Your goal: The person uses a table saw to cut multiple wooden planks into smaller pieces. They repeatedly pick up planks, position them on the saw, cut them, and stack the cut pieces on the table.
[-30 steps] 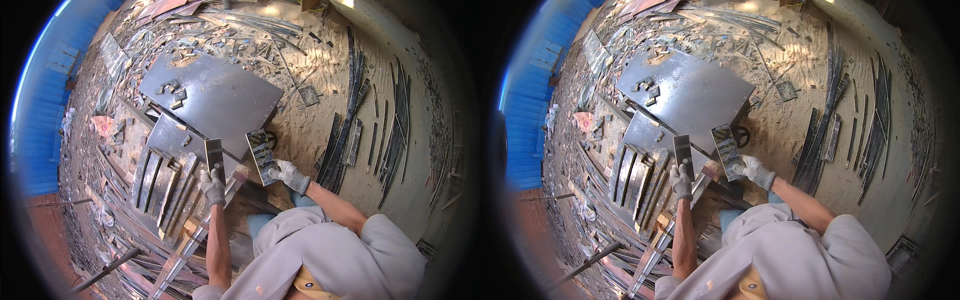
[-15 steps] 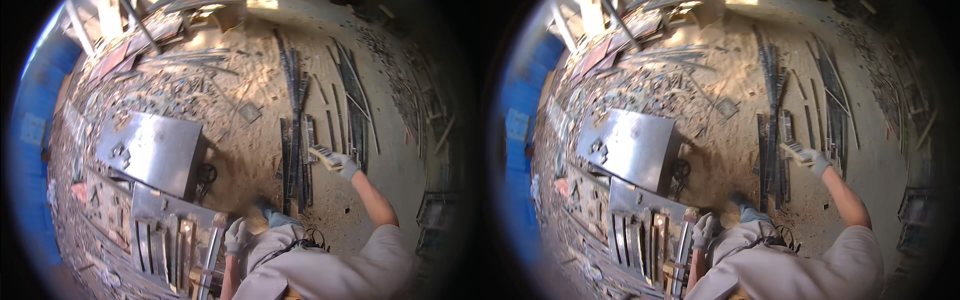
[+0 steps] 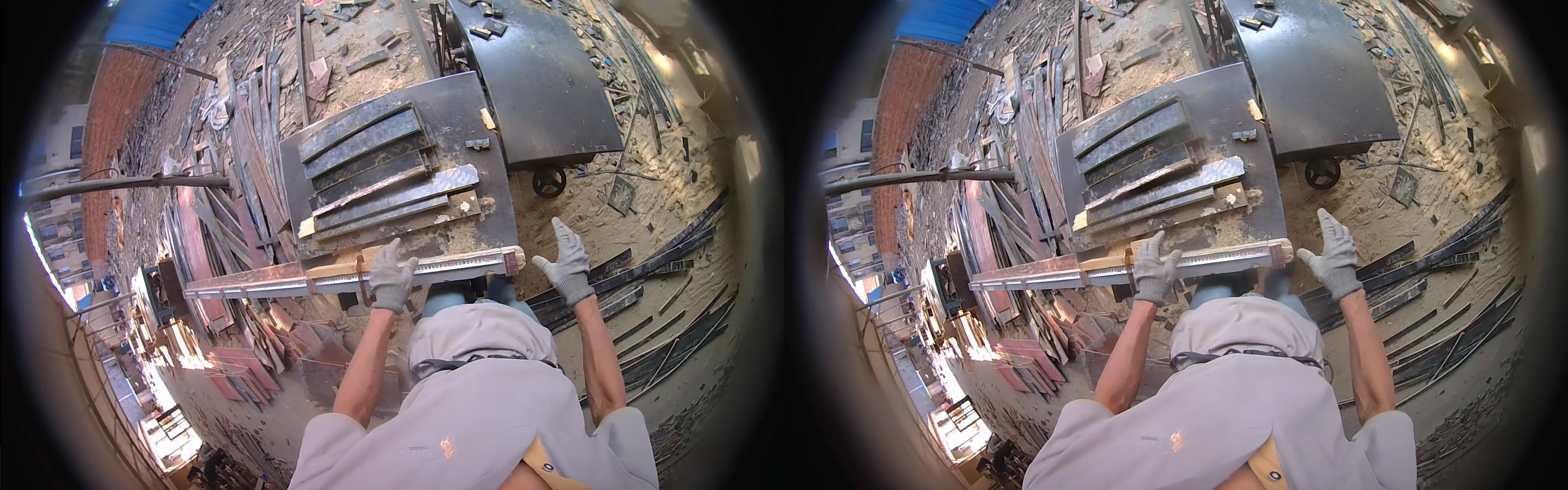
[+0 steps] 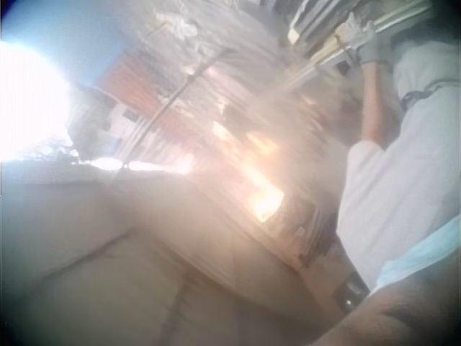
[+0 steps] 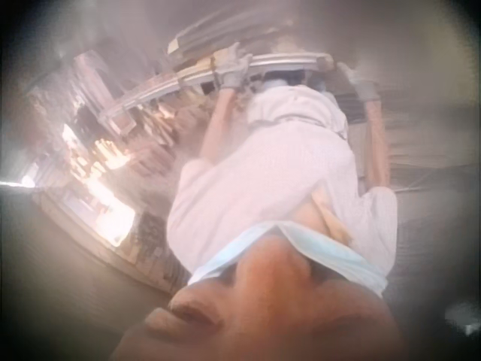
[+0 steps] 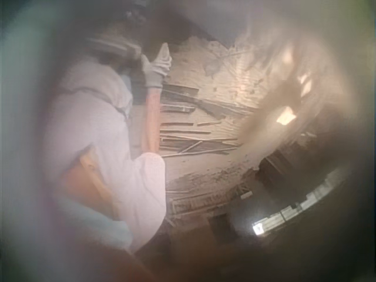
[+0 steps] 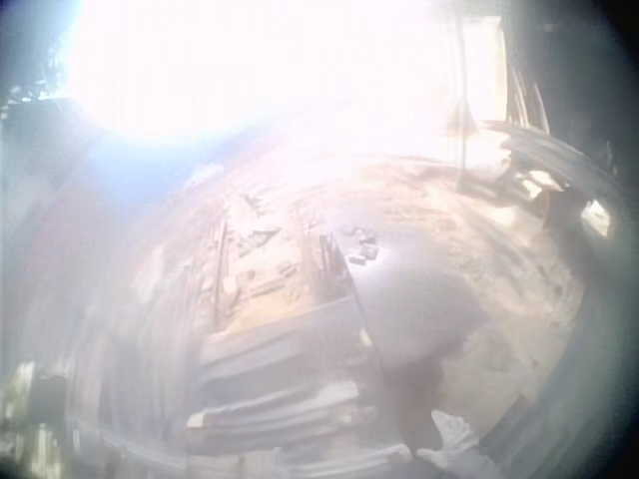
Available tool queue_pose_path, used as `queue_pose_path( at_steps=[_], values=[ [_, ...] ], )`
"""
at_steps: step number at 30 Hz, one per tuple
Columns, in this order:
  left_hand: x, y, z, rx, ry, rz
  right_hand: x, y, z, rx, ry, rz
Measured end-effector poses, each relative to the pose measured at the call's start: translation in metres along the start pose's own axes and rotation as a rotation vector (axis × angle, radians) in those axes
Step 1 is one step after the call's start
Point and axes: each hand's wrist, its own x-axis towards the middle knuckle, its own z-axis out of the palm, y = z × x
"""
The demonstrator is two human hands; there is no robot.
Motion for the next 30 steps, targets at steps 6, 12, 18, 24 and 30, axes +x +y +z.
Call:
queue_pose_path(
  at_steps=[6,12,18,24,30],
  values=[
    [0.051,-0.060,-0.016,0.327,0.106,-0.008,0.170,-0.189,0.003,-0.358,-0.389,-0.399],
    [0.071,-0.096,-0.017,0.309,0.110,-0.124,0.181,-0.174,0.030,-0.402,-0.386,-0.417],
    [0.084,-0.068,-0.009,0.328,-0.189,0.233,0.166,-0.160,0.082,-0.552,-0.360,-0.620],
    [0.116,-0.013,0.017,0.356,-0.294,0.398,0.198,-0.172,0.068,-0.351,-0.310,-0.627],
    [0.141,0.007,0.054,0.079,-0.089,0.630,0.182,-0.120,0.017,-0.296,-0.400,-0.325]
  ],
)
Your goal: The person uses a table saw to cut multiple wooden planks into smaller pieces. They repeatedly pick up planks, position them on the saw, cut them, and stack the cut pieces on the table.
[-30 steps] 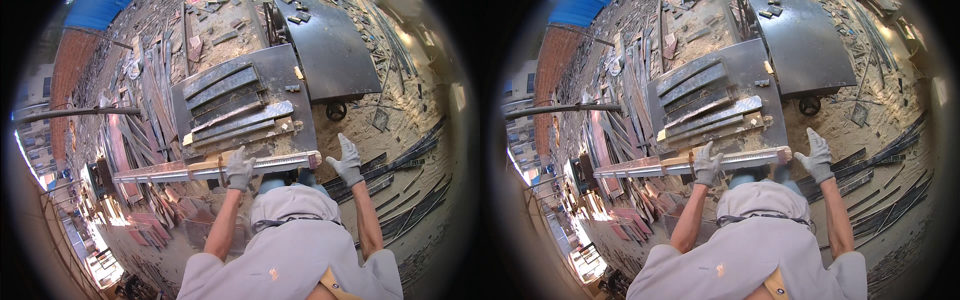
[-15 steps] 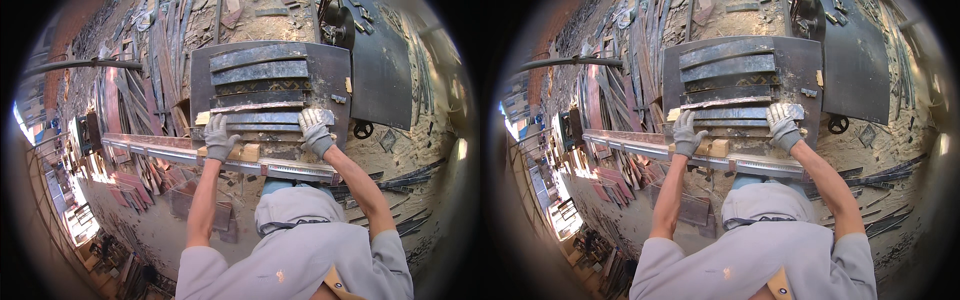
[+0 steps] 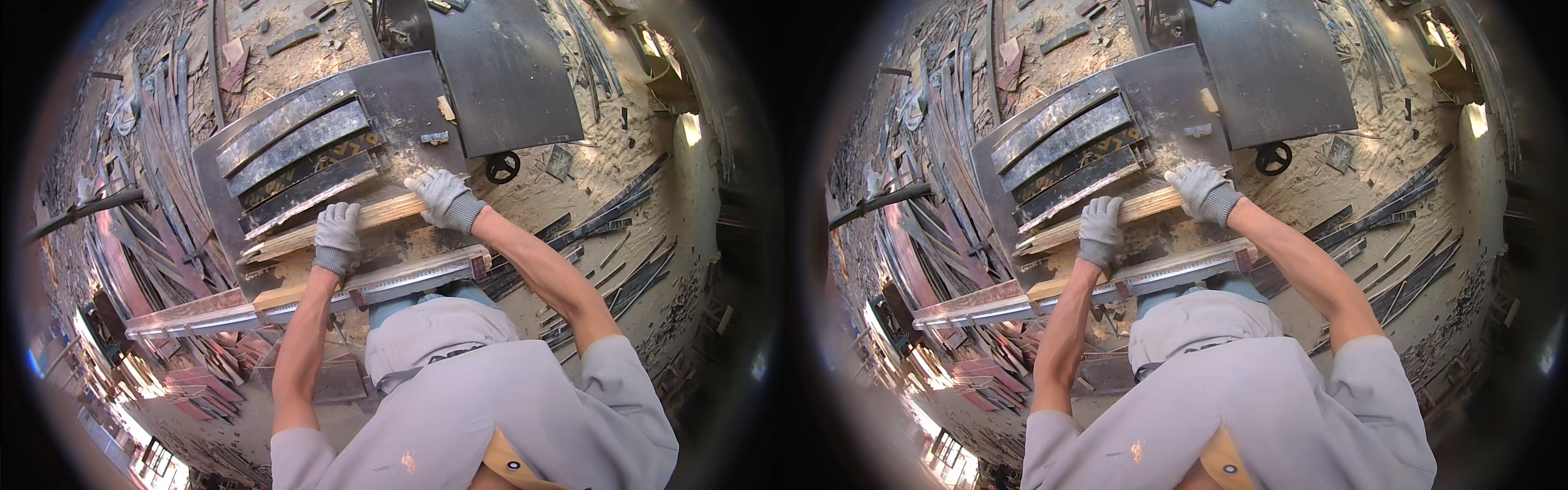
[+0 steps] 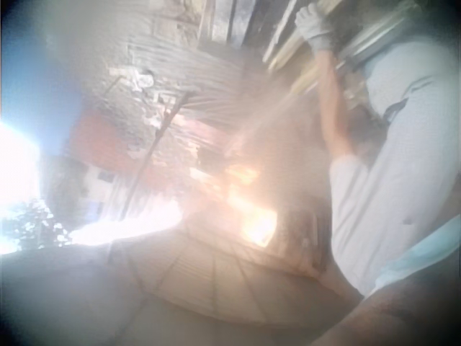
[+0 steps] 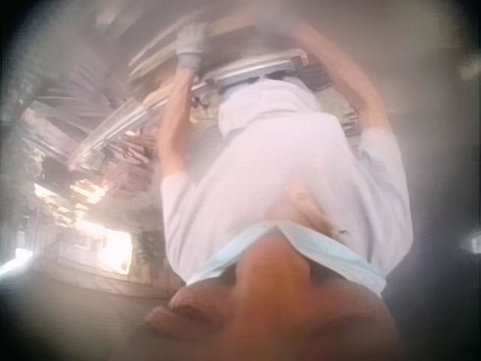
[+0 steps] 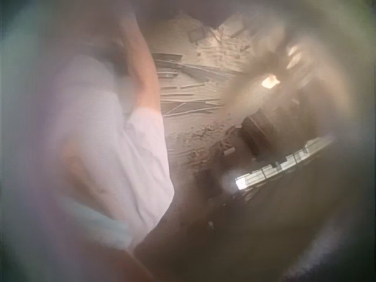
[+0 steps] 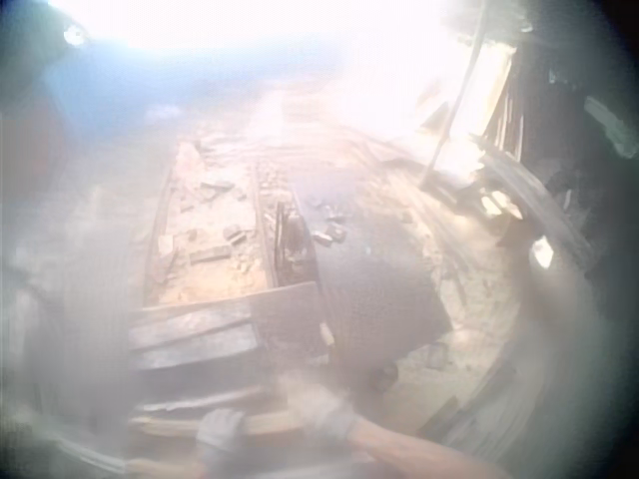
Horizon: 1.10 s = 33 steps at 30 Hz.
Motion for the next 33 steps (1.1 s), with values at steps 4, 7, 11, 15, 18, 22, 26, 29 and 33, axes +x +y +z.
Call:
queue_pose_path(
  at_steps=[4,7,11,15,18,22,26,29,33],
  values=[
    [0.010,0.015,0.017,0.051,-0.016,-0.045,-0.064,0.064,0.025,0.310,0.266,0.490],
    [0.017,0.016,0.021,0.162,-0.132,-0.125,-0.068,0.073,0.059,0.883,0.426,0.425],
    [0.020,0.001,0.023,0.239,-0.191,-0.146,-0.041,0.046,0.085,0.826,0.366,0.409],
    [0.017,-0.012,0.035,0.328,-0.138,-0.136,-0.031,0.020,0.071,0.835,0.308,0.548],
    [0.011,-0.021,0.041,0.527,-0.130,-0.159,-0.025,-0.001,0.063,0.896,0.232,0.591],
    [-0.003,-0.034,0.031,0.487,-0.008,-0.130,-0.010,-0.021,0.081,1.230,0.269,0.436],
    [-0.010,-0.029,0.010,0.322,-0.140,-0.136,-0.009,0.000,0.096,1.291,0.490,0.556],
    [-0.008,-0.001,-0.008,0.445,-0.245,-0.258,-0.025,0.020,0.080,1.255,0.580,0.332],
    [0.018,0.034,0.005,0.374,-0.255,-0.202,-0.042,0.044,0.057,1.320,0.513,0.565]
  ],
)
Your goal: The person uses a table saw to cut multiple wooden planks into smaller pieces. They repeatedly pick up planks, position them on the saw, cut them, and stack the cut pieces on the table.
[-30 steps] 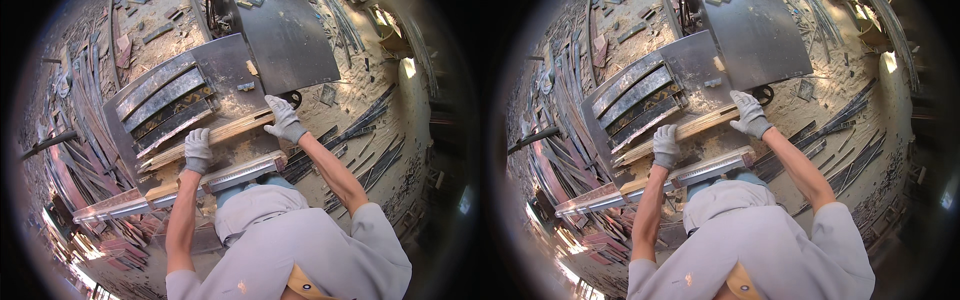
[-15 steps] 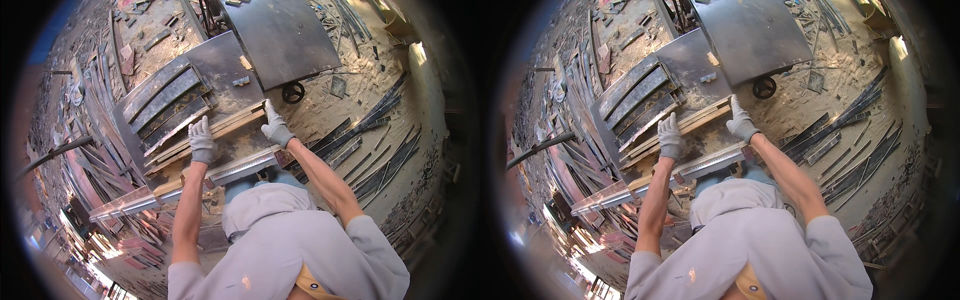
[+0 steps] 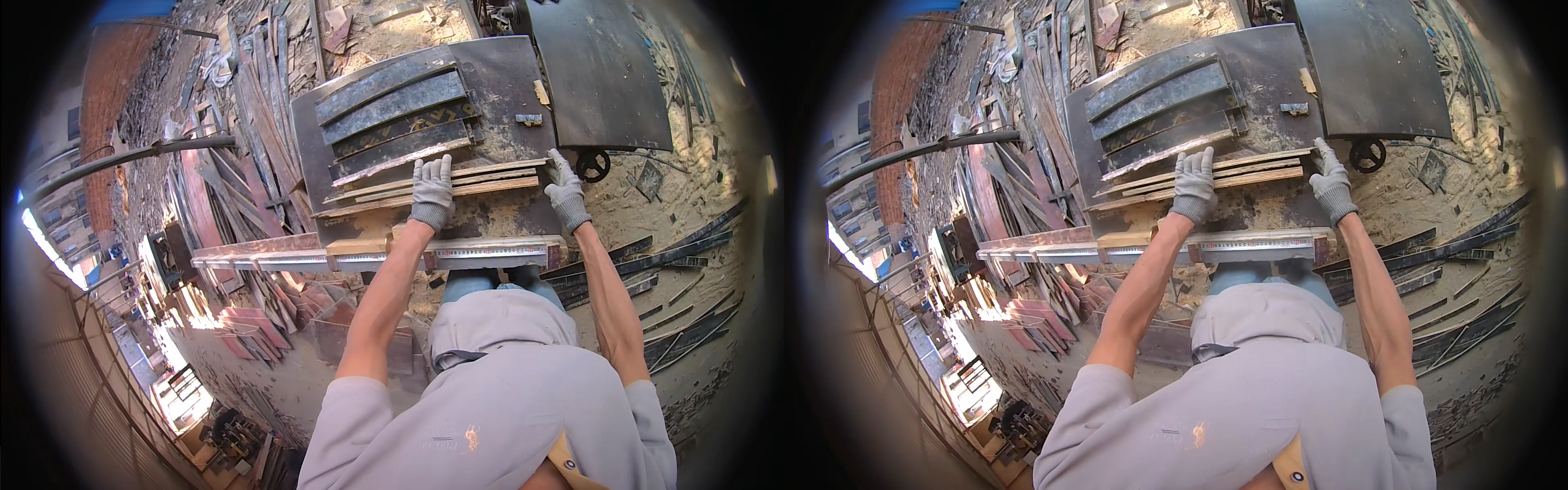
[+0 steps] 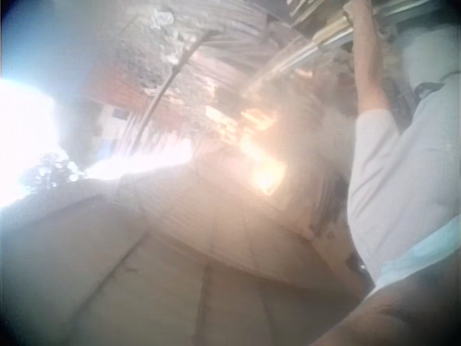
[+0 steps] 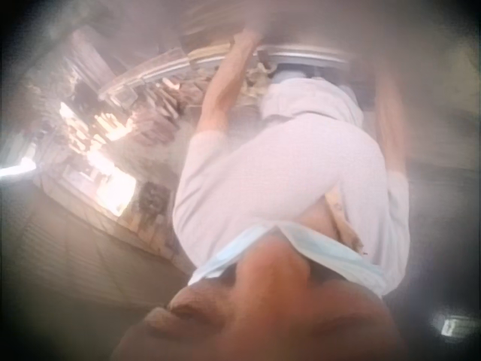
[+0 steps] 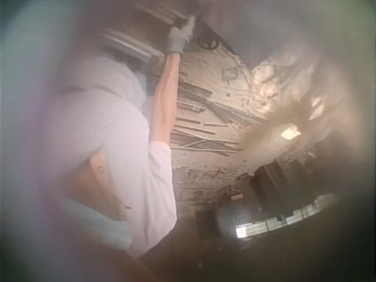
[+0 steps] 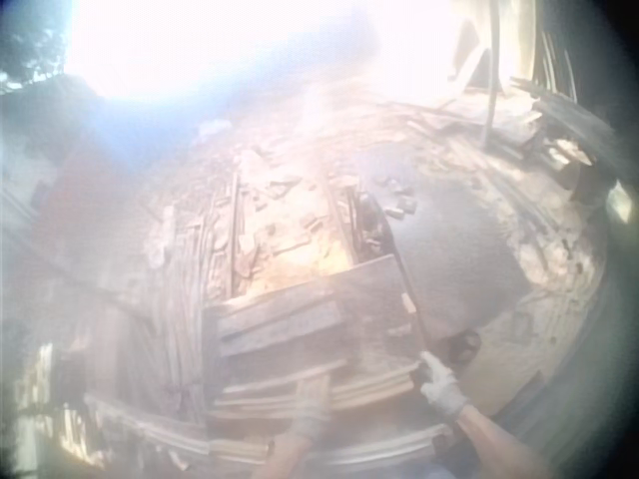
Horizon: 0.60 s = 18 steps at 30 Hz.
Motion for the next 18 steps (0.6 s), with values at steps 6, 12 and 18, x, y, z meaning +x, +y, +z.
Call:
queue_pose_path(
  at_steps=[6,12,18],
  values=[
    [-0.003,-0.024,0.026,-0.103,0.107,0.017,-0.003,0.027,0.028,0.126,-0.205,-0.167],
    [-0.002,-0.043,0.029,-0.084,0.166,0.032,0.008,0.024,0.044,0.123,-0.199,-0.158],
    [0.014,-0.010,0.009,-0.201,0.066,0.072,-0.042,-0.022,0.019,-0.882,-0.032,-0.560]
  ],
)
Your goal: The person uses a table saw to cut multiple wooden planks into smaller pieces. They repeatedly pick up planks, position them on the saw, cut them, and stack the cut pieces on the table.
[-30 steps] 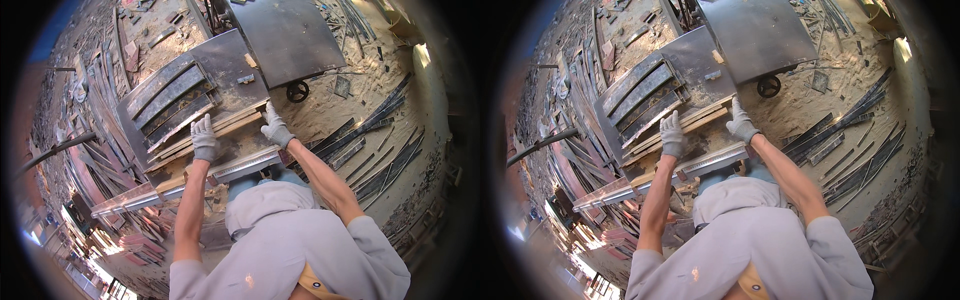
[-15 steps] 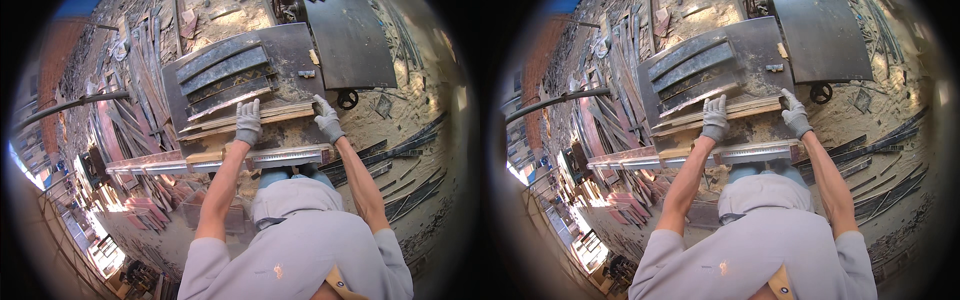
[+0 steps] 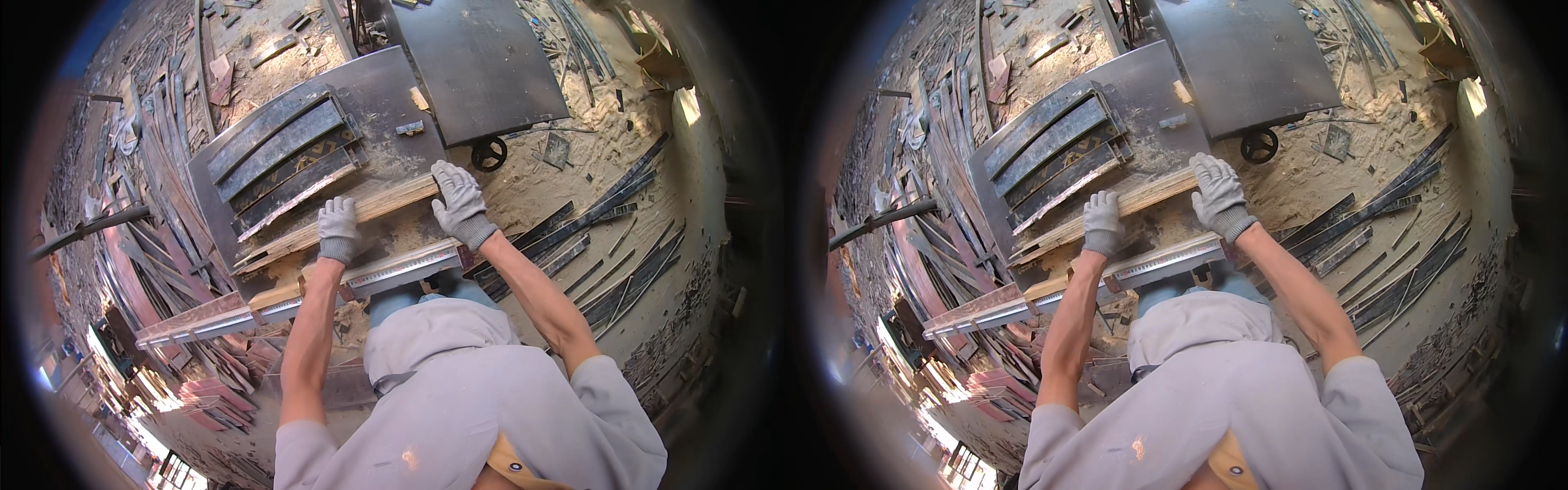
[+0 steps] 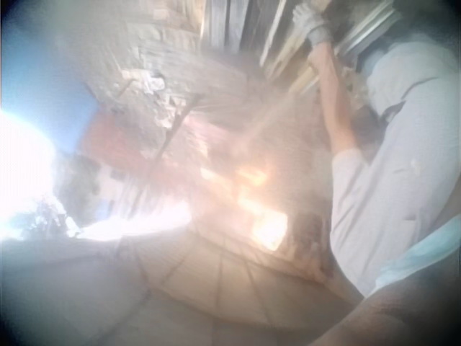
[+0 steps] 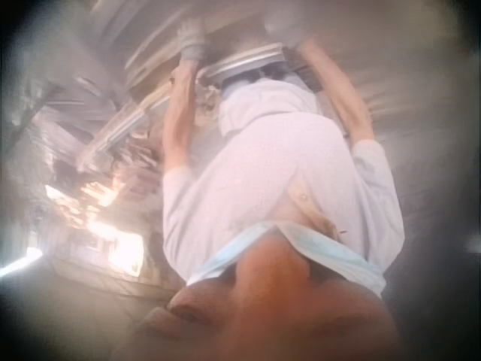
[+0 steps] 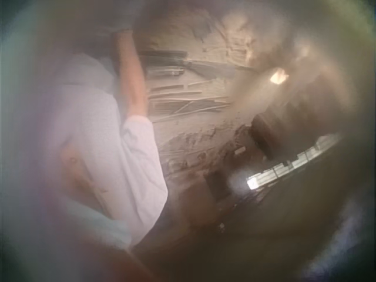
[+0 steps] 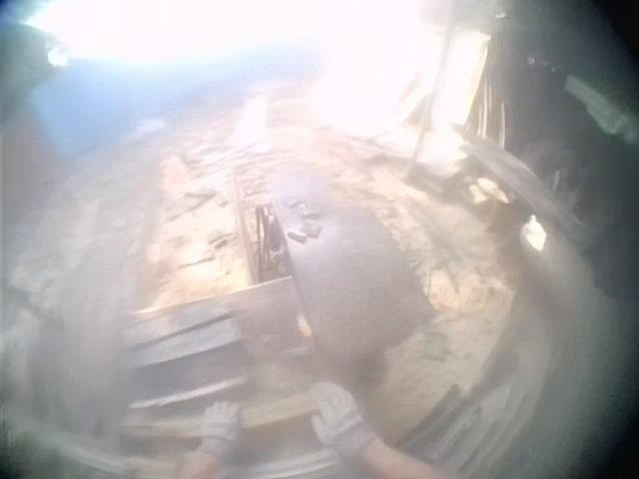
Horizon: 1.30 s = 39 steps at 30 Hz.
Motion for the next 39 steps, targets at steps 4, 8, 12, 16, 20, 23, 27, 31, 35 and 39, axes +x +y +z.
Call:
queue_pose_path(
  at_steps=[4,8,12,16,20,23,27,31,35,39],
  values=[
    [0.012,0.039,0.013,-0.017,0.009,0.088,0.000,-0.027,0.012,-0.319,-0.138,-0.228],
    [0.014,0.051,0.024,-0.058,0.063,0.127,0.030,-0.035,0.055,-0.343,-0.075,-0.338],
    [0.008,0.031,0.017,-0.018,0.012,0.111,0.047,-0.031,0.076,-0.483,-0.047,-0.310],
    [0.002,0.005,0.003,0.107,-0.082,-0.087,0.050,-0.034,0.080,-0.452,-0.076,-0.325],
    [-0.008,-0.014,-0.005,0.093,0.012,0.029,0.052,-0.051,0.089,-0.396,-0.080,-0.300],
    [-0.018,-0.026,-0.013,0.081,0.054,0.034,0.061,-0.069,0.097,-0.371,-0.054,-0.323],
    [-0.014,-0.049,-0.037,0.116,0.105,-0.011,0.093,-0.096,0.097,-0.314,0.043,-0.379],
    [0.022,-0.063,-0.050,0.118,0.110,-0.016,0.131,-0.096,0.091,-0.287,0.044,-0.367],
    [0.064,-0.063,-0.052,0.094,0.076,0.044,0.159,-0.075,0.076,-0.307,-0.157,-0.300],
    [0.104,-0.072,-0.063,0.117,0.100,-0.051,0.202,-0.068,0.054,-0.336,-0.036,-0.367]
  ],
)
